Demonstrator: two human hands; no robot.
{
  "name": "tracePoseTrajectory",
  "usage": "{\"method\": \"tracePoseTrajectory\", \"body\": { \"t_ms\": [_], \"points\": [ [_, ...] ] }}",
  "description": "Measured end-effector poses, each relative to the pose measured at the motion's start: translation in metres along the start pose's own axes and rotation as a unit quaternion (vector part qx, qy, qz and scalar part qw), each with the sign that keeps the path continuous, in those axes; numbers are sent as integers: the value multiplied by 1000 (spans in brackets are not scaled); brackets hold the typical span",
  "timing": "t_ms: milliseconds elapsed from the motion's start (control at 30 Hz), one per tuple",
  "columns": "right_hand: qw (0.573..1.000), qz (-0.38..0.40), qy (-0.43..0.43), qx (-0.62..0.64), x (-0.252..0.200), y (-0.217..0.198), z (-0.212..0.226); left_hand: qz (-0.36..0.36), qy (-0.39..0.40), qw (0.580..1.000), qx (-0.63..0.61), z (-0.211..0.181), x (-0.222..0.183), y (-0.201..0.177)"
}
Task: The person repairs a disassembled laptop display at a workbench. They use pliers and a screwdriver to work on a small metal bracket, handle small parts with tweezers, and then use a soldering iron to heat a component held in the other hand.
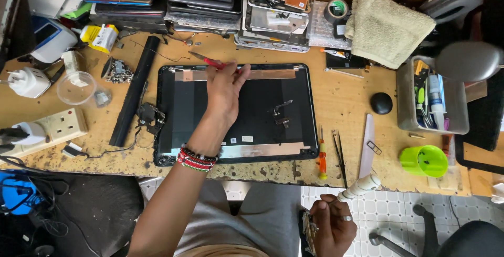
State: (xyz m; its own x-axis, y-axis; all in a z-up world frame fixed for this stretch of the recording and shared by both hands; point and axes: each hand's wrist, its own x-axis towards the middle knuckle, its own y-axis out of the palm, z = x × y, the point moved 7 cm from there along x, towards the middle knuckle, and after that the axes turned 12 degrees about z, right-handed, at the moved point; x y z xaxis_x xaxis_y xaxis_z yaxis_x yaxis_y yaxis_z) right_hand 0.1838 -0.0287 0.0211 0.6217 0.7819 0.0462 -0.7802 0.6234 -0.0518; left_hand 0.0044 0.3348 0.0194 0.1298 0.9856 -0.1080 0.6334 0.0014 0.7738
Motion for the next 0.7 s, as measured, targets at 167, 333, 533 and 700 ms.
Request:
{"method": "tracePoseTrajectory", "body": {
  "t_ms": [167,333,533,700],
  "points": [
    [1000,-1,16,-17,0,-3,-3,-17,-23,1000,12,-7,2,13],
    [1000,11,9,-20,-1,-4,-8,-4,-24,999,32,-9,5,20],
    [999,-2,39,38,-1,-2,-12,5,-36,999,-12,-7,9,16],
    [998,36,49,-26,2,-2,-8,16,-50,997,60,-2,18,17]
  ]
}}
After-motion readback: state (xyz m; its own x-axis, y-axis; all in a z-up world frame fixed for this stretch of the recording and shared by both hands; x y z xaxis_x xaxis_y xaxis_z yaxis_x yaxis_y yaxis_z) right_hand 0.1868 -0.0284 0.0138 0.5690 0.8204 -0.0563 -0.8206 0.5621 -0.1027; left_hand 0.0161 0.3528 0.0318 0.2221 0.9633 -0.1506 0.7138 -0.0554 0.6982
